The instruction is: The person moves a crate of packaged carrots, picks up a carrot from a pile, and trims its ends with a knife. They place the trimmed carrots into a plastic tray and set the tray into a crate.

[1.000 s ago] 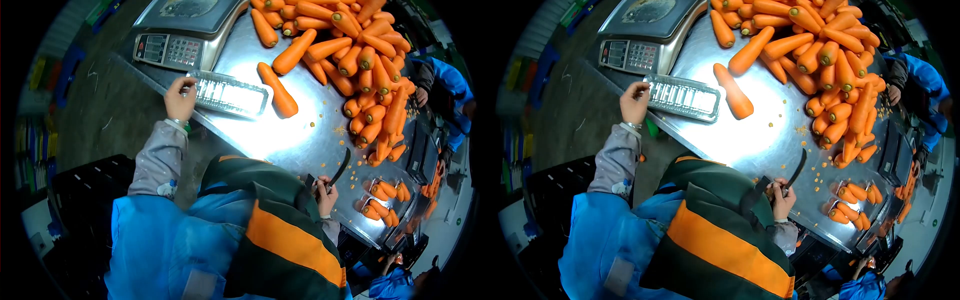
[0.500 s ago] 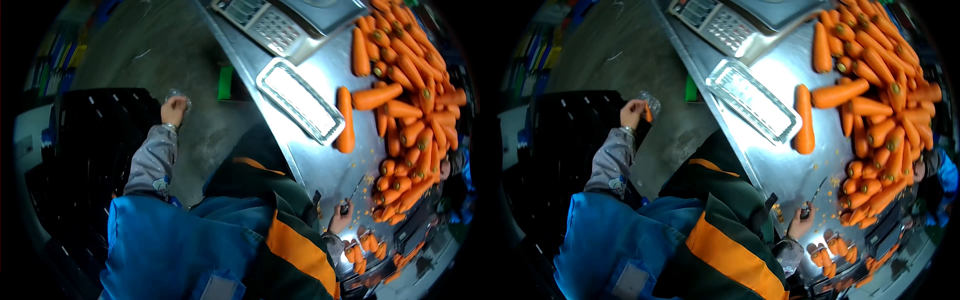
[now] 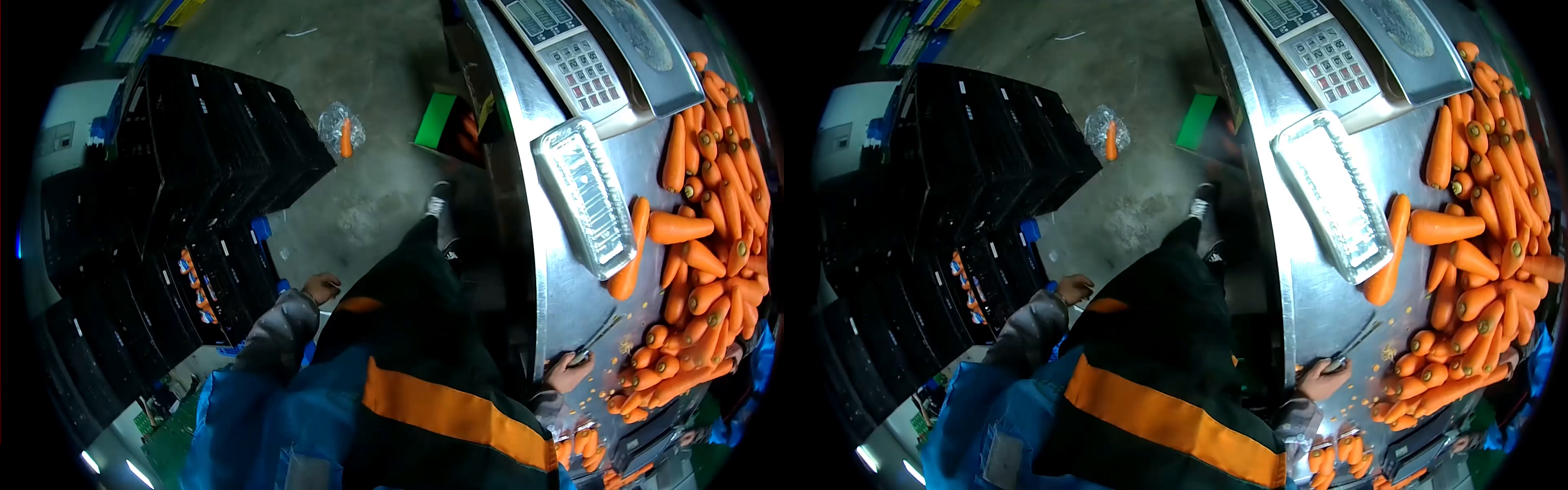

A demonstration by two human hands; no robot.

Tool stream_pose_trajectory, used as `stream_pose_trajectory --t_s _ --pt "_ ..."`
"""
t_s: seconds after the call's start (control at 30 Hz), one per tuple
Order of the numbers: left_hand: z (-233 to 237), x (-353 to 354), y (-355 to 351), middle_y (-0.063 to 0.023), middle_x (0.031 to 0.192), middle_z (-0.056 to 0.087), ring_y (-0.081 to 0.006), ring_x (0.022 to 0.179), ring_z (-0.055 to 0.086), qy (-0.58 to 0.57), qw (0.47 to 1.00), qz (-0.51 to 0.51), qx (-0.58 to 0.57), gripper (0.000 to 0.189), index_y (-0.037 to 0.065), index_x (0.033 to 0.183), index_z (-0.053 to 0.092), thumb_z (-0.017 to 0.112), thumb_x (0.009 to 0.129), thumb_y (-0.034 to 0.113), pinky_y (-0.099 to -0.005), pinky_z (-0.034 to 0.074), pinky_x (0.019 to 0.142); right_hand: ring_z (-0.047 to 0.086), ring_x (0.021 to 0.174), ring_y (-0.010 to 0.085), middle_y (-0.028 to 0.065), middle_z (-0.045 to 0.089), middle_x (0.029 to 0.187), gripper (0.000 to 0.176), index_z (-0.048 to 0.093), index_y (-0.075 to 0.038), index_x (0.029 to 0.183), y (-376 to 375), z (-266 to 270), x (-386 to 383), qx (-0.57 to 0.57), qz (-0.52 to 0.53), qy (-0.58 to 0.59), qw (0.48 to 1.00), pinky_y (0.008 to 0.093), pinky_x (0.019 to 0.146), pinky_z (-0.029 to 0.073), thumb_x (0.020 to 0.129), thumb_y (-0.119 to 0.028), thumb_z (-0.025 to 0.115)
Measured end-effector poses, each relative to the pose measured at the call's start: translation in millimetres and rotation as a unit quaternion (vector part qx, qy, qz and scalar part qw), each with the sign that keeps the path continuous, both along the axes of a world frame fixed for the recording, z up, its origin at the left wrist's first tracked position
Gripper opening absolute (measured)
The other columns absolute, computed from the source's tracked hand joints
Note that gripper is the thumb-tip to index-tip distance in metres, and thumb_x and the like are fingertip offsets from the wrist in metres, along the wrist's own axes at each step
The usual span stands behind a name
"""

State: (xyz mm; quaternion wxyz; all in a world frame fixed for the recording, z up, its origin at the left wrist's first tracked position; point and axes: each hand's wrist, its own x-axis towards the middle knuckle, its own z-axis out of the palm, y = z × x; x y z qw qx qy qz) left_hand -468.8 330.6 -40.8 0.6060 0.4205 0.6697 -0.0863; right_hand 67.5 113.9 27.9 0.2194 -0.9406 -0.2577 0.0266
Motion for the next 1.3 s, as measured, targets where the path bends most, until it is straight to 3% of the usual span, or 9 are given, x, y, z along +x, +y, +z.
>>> stream_pose_trajectory --t_s 0.07,0.2,0.4,0.47,0.6,0.63,0.77,1.13,1.3 --pt "-12.0 -8.8 8.3 -0.0107 0.084 0.065 -0.0195 0.080 0.063 -0.034 0.999 -0.020 0.003 0.021 0.001 0.093 0.063 0.064 0.074 0.009 -0.0318 0.049 0.070 0.051 0.096 0.0278 0.0179 0.050 0.106 0.043 0.040 0.005 0.120 -1.4 -3.4 2.5 -0.053 0.035 -0.077 0.995 0.0361 0.086 0.040 0.080 -0.008 0.053" --pt "-44.1 -29.1 50.4 -0.0106 0.088 0.067 -0.0223 0.082 0.064 0.017 0.994 -0.086 0.062 0.024 0.006 0.095 0.065 0.064 0.074 0.018 -0.0339 0.049 0.074 0.045 0.082 0.0135 0.0075 0.045 0.098 0.044 0.036 -0.001 0.121 1.0 4.6 -16.4 0.125 -0.104 0.213 0.963 0.0240 0.073 0.040 0.082 -0.004 0.055" --pt "-89.2 -23.5 167.2 -0.0094 0.079 0.066 -0.0255 0.075 0.064 0.100 0.961 -0.157 0.204 0.019 0.012 0.088 0.064 0.065 0.070 0.019 -0.0356 0.050 0.071 0.044 0.118 0.0287 0.0204 0.043 0.131 0.055 0.036 0.005 0.131 -13.4 -16.7 -41.4 -0.009 -0.137 -0.045 0.990 0.0343 0.100 0.033 0.087 -0.020 0.057" --pt "-151.9 -28.2 197.5 -0.0092 0.076 0.065 -0.0266 0.074 0.064 0.150 0.945 -0.176 0.233 0.021 0.012 0.087 0.062 0.067 0.068 0.019 -0.0365 0.050 0.071 0.045 0.116 0.0288 0.0196 0.044 0.130 0.053 0.036 0.008 0.130 -26.6 -17.6 -30.7 0.073 -0.142 0.034 0.987 0.0336 0.098 0.035 0.088 -0.019 0.055" --pt "-253.9 -40.9 255.2 -0.0138 0.087 0.062 -0.0302 0.085 0.061 0.164 0.935 -0.117 0.291 0.037 0.012 0.099 0.056 0.070 0.066 0.021 -0.0393 0.048 0.076 0.044 0.113 0.0315 0.0208 0.047 0.124 0.045 0.044 0.007 0.124 -55.1 -5.7 -11.4 -0.066 -0.113 -0.095 0.987 0.0367 0.097 0.034 0.090 -0.022 0.053" --pt "-284.2 -42.8 269.3 -0.0153 0.093 0.061 -0.0312 0.089 0.060 0.180 0.937 -0.113 0.279 0.042 0.011 0.104 0.053 0.070 0.066 0.020 -0.0399 0.047 0.078 0.050 0.106 0.0267 0.0201 0.049 0.124 0.045 0.045 0.009 0.122 -143.4 -8.3 34.8 -0.347 0.064 -0.294 0.888 0.0357 0.087 0.039 0.093 -0.026 0.047" --pt "-438.9 -71.8 305.3 -0.0198 0.111 0.053 -0.0336 0.102 0.054 0.217 0.926 -0.085 0.299 0.057 0.009 0.113 0.045 0.071 0.065 0.023 -0.0411 0.044 0.086 0.045 0.092 0.0230 0.0154 0.044 0.108 0.032 0.043 0.005 0.107 -46.7 -6.8 -11.6 -0.098 -0.016 -0.223 0.970 0.0340 0.078 0.038 0.089 -0.022 0.046" --pt "-760.6 -179.4 389.3 -0.0209 0.118 0.048 -0.0325 0.102 0.055 0.296 0.892 0.150 0.307 0.096 0.009 0.132 0.024 0.080 0.056 0.026 -0.0403 0.047 0.082 0.033 0.054 0.0127 0.0026 0.030 0.062 0.012 0.038 -0.006 0.066 -22.9 3.1 -41.7 -0.018 0.024 -0.236 0.971 0.0294 0.053 0.033 0.076 -0.008 0.045" --pt "-763.6 -202.0 397.5 -0.0158 0.094 0.055 -0.0280 0.082 0.058 0.184 0.942 0.162 0.227 0.068 0.002 0.114 0.042 0.079 0.059 0.019 -0.0384 0.049 0.064 0.035 0.045 0.0095 0.0000 0.035 0.051 0.020 0.038 -0.010 0.054 1.5 5.2 -57.4 0.184 -0.046 -0.084 0.978 0.0235 0.046 0.028 0.072 -0.005 0.046"
